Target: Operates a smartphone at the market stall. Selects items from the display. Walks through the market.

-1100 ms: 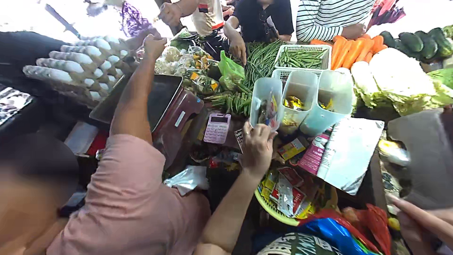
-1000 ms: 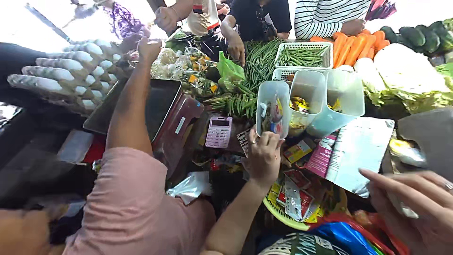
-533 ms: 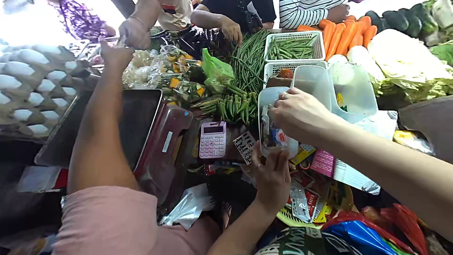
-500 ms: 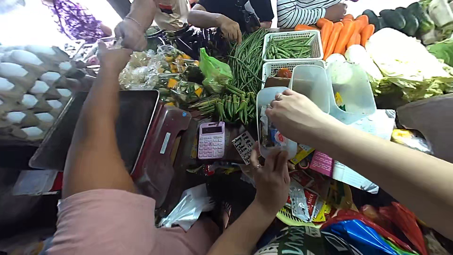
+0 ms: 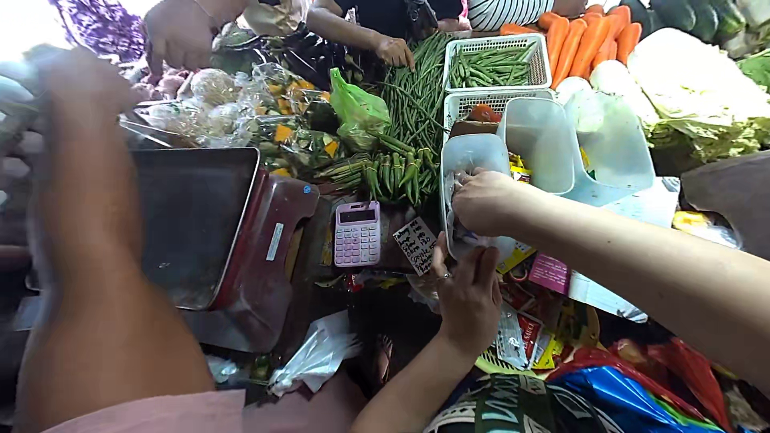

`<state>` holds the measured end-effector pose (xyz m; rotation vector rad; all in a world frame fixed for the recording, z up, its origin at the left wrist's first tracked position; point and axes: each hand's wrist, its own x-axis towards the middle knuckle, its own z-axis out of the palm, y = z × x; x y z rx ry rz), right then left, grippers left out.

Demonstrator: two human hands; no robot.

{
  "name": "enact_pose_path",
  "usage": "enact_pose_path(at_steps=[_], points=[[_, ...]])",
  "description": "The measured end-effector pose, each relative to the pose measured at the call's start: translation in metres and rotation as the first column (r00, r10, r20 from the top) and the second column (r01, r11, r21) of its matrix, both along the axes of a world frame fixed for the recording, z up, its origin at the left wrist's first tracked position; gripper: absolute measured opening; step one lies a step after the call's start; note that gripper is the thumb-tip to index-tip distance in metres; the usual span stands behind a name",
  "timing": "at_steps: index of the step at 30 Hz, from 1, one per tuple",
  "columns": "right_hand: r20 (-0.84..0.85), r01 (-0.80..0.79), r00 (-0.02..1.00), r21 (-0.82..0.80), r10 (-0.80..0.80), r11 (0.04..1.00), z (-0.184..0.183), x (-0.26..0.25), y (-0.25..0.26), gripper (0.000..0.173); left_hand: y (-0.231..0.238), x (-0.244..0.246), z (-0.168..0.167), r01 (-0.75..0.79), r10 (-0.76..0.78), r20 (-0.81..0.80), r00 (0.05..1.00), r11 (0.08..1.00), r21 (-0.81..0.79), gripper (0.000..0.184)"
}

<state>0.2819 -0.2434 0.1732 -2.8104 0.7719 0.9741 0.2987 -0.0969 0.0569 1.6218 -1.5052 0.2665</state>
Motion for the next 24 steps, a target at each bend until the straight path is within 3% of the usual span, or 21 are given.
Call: enact_pose_path(at_steps=[8, 16, 21, 24], points=[[0.043, -0.086, 0.995, -0.063, 0.089, 0.994, -0.010, -0.002, 0.002, 0.015, -0.002, 0.002, 0.000, -0.012, 0.012, 0.015, 1.000, 1.000, -0.011, 0.015], [-0.182, -0.129, 0.977, -0.076, 0.113, 0.989, -0.023, 0.014, 0.017, 0.024, -0.002, 0.003, 0.001, -0.035, 0.035, 0.029, 0.999, 0.999, -0.006, 0.017], [0.047, -0.043, 0.998, -0.071, 0.047, 0.997, 0.014, 0.002, 0.010, 0.016, -0.002, 0.005, 0.005, -0.014, 0.014, 0.017, 1.000, 1.000, 0.007, 0.014], [0.258, -0.084, 0.960, -0.124, 0.113, 0.989, 0.050, -0.023, 0.001, 0.010, -0.004, 0.008, 0.004, 0.001, 0.000, 0.012, 1.000, 1.000, -0.008, 0.014]])
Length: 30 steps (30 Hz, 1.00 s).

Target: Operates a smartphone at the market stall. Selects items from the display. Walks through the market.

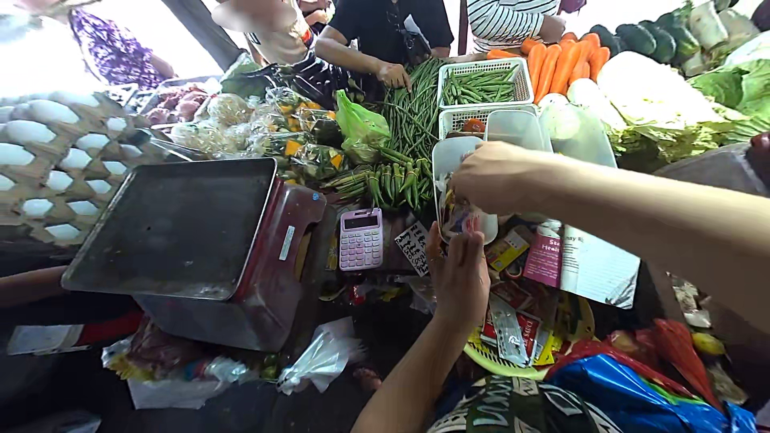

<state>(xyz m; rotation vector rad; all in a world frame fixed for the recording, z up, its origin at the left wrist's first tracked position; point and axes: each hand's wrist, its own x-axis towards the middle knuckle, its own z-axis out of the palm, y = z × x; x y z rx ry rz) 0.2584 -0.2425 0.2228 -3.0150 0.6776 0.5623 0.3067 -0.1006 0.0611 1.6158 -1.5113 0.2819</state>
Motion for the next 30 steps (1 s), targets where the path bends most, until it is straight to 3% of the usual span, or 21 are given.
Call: enact_pose_path(at_steps=[4, 7, 10, 13, 16, 18, 20, 22, 24, 25, 27, 30], points=[[0.395, -0.101, 0.910, -0.090, 0.128, 0.991, 0.020, -0.042, -0.009, 0.012, -0.004, 0.001, 0.002, 0.021, -0.021, 0.004, 1.000, 1.000, -0.010, 0.014], [0.746, -0.022, 0.664, -0.046, 0.049, 0.999, 0.021, -0.077, 0.003, 0.005, -0.008, 0.008, 0.009, 0.044, -0.044, 0.002, 0.999, 0.998, 0.037, 0.023], [0.895, 0.200, 0.435, 0.006, -0.095, 0.980, 0.024, -0.137, 0.036, 0.013, -0.020, 0.019, 0.012, 0.105, -0.109, 0.038, 0.993, 0.990, 0.094, 0.040], [0.925, 0.555, 0.314, 0.003, -0.213, 0.832, 0.032, -0.219, 0.062, 0.044, -0.029, 0.030, 0.014, 0.167, -0.172, 0.018, 0.985, 0.974, 0.153, 0.060], [0.941, 0.823, 0.185, 0.009, -0.283, 0.568, 0.033, -0.301, 0.075, 0.035, -0.027, 0.032, 0.011, 0.181, -0.177, -0.036, 0.983, 0.974, 0.140, 0.071], [0.952, 0.900, 0.197, -0.080, -0.235, 0.429, 0.029, -0.336, 0.077, 0.027, -0.019, 0.026, 0.008, 0.172, -0.167, -0.059, 0.984, 0.979, 0.107, 0.073], [0.930, 0.902, 0.298, -0.202, -0.215, 0.381, 0.022, -0.361, 0.076, 0.028, -0.007, 0.015, 0.005, 0.184, -0.175, -0.100, 0.979, 0.979, 0.090, 0.074], [0.830, 0.902, 0.340, -0.156, -0.443, 0.402, 0.018, -0.386, 0.074, 0.035, 0.008, -0.002, 0.003, 0.198, -0.183, -0.141, 0.973, 0.974, 0.108, 0.074], [0.674, 0.911, 0.288, 0.027, -0.681, 0.412, 0.014, -0.406, 0.073, 0.035, 0.024, -0.021, 0.003, 0.221, -0.200, -0.157, 0.967, 0.967, 0.129, 0.075], [0.637, 0.903, 0.278, 0.083, -0.719, 0.422, 0.011, -0.414, 0.074, 0.036, 0.032, -0.030, 0.001, 0.233, -0.211, -0.159, 0.964, 0.963, 0.133, 0.074], [0.670, 0.871, 0.301, 0.097, -0.678, 0.482, 0.007, -0.424, 0.084, 0.036, 0.047, -0.047, -0.004, 0.258, -0.231, -0.173, 0.958, 0.954, 0.153, 0.073], [0.814, 0.795, 0.365, -0.020, -0.452, 0.607, -0.007, -0.440, 0.105, 0.043, 0.070, -0.067, -0.007, 0.274, -0.243, -0.180, 0.953, 0.945, 0.177, 0.073]])
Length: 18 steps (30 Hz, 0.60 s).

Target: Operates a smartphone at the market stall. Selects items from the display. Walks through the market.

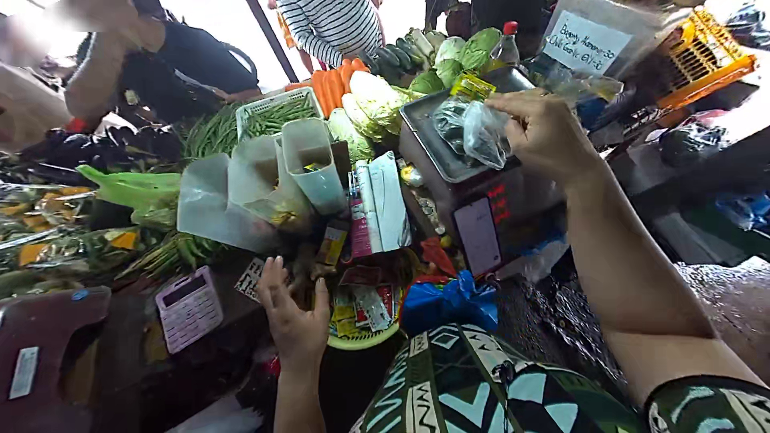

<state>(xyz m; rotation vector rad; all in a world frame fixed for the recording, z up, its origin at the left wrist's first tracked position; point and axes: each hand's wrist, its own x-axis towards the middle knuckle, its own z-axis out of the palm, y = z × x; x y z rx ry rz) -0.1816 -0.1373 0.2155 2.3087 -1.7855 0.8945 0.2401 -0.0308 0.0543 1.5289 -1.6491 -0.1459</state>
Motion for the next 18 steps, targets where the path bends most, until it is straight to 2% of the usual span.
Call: enact_pose_path(at_steps=[6, 10, 14, 18], points=[[0.081, -0.063, 0.994, -0.175, 0.078, 0.983, -0.033, -0.029, 0.081, 0.034, 0.053, -0.036, -0.010, -0.044, 0.046, -0.014, 0.999, 0.991, 0.128, 0.073], [0.151, -0.108, 0.981, -0.101, 0.123, 0.989, -0.097, -0.045, 0.125, 0.032, 0.087, -0.060, -0.031, 0.006, 0.002, -0.029, 1.000, 0.962, 0.274, 0.069], [0.202, -0.204, 0.959, 0.006, 0.198, 0.979, -0.163, -0.041, 0.153, 0.032, 0.113, -0.090, -0.047, 0.043, -0.053, 0.012, 0.999, 0.908, 0.417, 0.063], [0.159, -0.257, 0.954, 0.010, 0.252, 0.966, -0.191, -0.027, 0.162, 0.033, 0.128, -0.115, -0.051, 0.075, -0.104, 0.043, 0.994, 0.897, 0.435, 0.058]])
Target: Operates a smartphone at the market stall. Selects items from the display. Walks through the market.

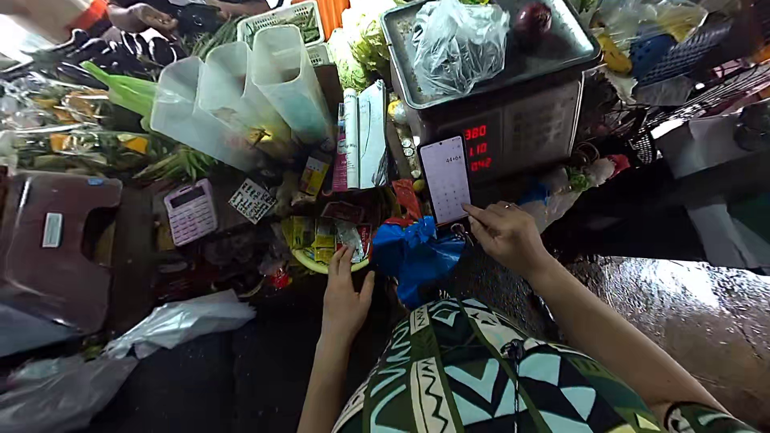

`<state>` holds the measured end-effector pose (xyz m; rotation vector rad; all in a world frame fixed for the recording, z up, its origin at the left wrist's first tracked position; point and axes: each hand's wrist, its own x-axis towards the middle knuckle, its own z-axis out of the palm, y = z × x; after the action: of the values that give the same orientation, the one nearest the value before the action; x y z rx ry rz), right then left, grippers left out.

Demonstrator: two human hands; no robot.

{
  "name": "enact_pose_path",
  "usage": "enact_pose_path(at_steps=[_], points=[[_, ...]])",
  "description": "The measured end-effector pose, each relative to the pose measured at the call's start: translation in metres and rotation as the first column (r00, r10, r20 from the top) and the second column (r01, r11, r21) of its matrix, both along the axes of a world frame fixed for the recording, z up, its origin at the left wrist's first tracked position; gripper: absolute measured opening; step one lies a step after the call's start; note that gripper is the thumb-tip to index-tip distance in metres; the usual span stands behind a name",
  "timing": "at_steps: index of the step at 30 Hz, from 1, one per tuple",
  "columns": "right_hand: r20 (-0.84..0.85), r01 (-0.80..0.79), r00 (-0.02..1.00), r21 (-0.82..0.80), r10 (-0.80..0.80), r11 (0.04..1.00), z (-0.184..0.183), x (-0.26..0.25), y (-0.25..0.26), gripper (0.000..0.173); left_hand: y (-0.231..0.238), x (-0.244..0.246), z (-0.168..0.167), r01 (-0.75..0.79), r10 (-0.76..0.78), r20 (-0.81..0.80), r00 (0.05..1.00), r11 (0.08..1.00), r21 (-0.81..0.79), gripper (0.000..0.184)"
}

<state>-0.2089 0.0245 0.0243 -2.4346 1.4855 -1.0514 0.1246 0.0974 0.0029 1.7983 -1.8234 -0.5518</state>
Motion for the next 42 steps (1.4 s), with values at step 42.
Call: enact_pose_path(at_steps=[42], points=[[0.006, -0.260, 0.966, 0.069, 0.260, 0.963, -0.009, 0.044, 0.030, 0.037, 0.037, -0.039, 0.002, 0.055, -0.137, 0.120, 0.983, 0.853, 0.520, 0.049]])
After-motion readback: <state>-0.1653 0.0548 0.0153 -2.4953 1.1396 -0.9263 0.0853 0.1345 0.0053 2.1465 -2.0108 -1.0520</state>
